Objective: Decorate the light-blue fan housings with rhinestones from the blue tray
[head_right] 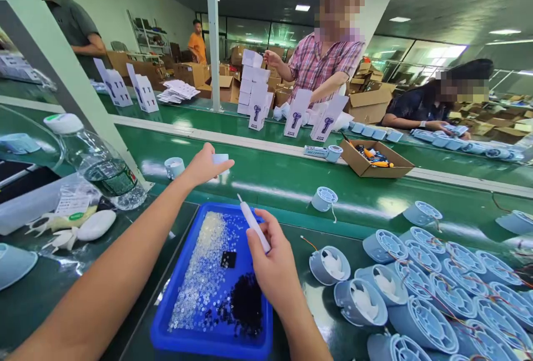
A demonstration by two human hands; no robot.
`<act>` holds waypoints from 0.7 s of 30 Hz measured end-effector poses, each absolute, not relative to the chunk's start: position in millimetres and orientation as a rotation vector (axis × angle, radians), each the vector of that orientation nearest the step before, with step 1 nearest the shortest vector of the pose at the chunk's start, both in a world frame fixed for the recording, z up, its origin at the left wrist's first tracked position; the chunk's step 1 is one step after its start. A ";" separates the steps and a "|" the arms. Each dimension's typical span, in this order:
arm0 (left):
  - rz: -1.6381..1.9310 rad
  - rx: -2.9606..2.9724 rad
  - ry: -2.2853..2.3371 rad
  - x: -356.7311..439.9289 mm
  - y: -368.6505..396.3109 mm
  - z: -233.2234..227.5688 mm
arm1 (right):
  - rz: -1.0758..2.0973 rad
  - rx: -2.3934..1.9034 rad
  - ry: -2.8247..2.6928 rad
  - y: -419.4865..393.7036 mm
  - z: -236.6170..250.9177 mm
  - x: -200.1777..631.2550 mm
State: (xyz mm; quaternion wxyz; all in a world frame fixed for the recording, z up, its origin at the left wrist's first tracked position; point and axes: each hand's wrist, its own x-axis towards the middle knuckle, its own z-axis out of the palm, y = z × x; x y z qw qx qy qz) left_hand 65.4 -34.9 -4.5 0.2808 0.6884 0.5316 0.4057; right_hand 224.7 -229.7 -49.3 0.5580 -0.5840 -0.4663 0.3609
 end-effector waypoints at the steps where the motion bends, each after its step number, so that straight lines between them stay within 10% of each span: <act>1: 1.079 1.909 1.431 65.7 -34.5 -5.9 | 0.826 -1.380 -1.104 -230.7 -48.7 224.4; 11: 0.362 2.405 1.470 77.0 -35.3 -35.2 | 0.734 -1.212 -1.425 -235.6 -64.3 215.9; 21: 0.807 2.145 1.906 49.1 -18.6 -22.9 | 0.601 -1.124 -1.570 -239.4 -61.7 216.9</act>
